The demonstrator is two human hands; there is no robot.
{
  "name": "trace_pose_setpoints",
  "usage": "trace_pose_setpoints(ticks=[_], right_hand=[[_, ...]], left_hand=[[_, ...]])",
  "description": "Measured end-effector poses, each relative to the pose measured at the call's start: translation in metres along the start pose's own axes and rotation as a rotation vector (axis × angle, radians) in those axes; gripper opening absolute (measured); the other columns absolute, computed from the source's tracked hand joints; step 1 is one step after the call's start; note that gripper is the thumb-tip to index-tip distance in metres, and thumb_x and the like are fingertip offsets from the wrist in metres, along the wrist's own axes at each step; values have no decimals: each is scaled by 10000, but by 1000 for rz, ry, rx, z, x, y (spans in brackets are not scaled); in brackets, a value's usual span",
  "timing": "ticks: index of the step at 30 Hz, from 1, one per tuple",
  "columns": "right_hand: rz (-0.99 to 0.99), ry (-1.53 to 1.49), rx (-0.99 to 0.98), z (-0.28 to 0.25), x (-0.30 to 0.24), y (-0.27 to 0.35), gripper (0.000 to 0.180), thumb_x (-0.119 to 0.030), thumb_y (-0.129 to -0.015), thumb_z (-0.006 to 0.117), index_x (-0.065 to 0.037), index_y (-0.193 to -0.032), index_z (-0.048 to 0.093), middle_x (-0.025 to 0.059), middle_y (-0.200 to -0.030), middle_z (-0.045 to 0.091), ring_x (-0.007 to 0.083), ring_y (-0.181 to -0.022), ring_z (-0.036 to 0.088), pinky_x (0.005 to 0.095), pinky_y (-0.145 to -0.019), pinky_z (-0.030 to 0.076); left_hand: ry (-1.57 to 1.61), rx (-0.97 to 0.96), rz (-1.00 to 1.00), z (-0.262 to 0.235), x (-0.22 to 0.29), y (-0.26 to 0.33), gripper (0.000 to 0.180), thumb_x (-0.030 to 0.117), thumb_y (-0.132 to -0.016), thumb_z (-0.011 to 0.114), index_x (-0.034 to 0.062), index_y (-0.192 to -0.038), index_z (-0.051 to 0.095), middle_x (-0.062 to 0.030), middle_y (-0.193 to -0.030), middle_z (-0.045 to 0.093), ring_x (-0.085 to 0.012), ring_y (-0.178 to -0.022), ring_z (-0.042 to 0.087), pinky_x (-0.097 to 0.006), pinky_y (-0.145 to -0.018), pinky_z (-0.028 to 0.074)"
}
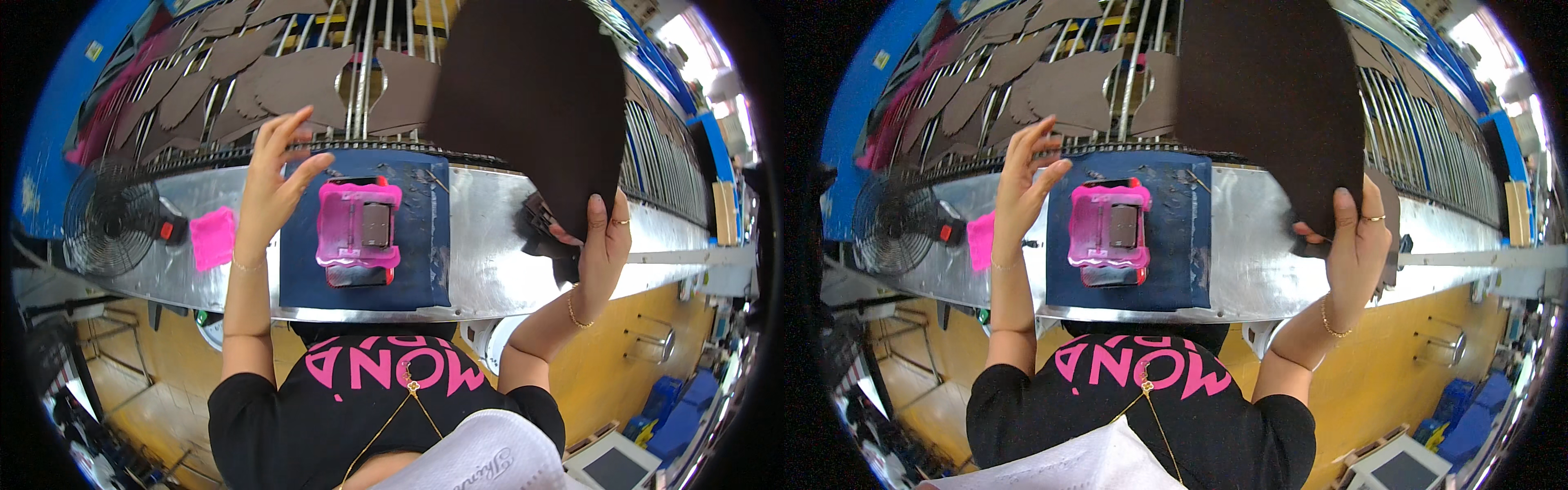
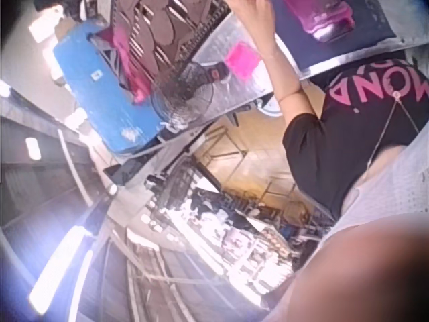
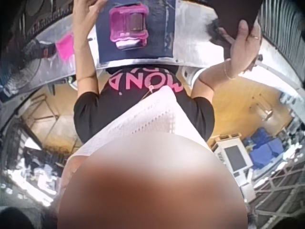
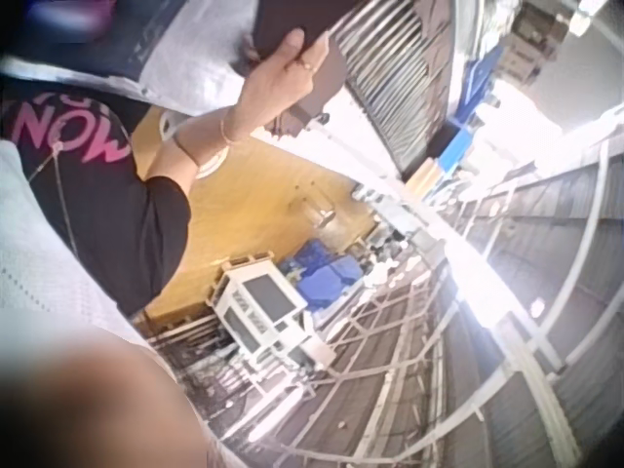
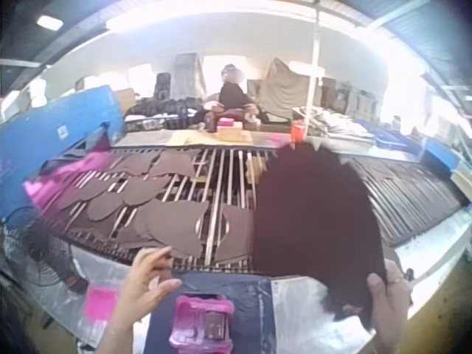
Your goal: The person takes brown material pieces from a stack and places them one by one onto a moving conveyor belt. The person continues this repetitive action for the duration of the clip.
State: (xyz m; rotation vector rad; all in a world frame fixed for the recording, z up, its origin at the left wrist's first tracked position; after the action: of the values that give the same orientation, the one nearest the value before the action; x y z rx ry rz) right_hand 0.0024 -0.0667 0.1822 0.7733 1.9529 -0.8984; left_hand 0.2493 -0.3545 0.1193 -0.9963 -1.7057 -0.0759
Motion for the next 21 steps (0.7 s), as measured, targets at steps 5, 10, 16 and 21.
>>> trace_pose_setpoints(ticks=[5,10,16,21], right_hand=[[-96,-520,-285,89,-19,8,199,-111,-961,464,27,-1103,457,126,-818,640,166,-623,647,258,-517,569],[-318,-247,-433,165,-17,20,259,-107,-829,676,23,-1037,593,120,-875,690,126,-704,651,259,-631,504],[-328,-181,-540,211,-22,40,165,-126,-766,733,-30,-888,675,120,-746,670,212,-596,643,302,-536,483],[-429,-25,-502,207,-21,47,154,-111,-743,732,-64,-885,697,86,-723,658,210,-585,574,311,-583,461]], left_hand=[[395,18,-280,-23,-7,16,471,118,-814,676,9,-1235,497,-112,-1022,609,-157,-727,632,-256,-561,515],[191,175,-210,-96,-8,29,191,84,-890,587,-6,-1058,591,-44,-782,635,-109,-567,599,-207,-475,453],[103,304,-173,-165,-19,61,278,52,-867,618,-1,-1137,579,-74,-825,653,-147,-647,646,-217,-514,475],[87,220,-189,-160,-39,71,292,28,-871,607,6,-1159,565,-79,-830,655,-135,-641,636,-225,-529,478]])
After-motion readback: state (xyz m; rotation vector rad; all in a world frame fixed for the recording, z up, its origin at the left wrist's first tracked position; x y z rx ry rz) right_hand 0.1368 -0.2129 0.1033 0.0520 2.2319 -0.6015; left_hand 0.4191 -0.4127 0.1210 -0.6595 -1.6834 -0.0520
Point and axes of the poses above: each hand's wrist, its own y-axis away from the middle knuckle, its own z-axis out of the palm, x = y × z, the point moved 8 cm from there along -y, towards the middle knuckle
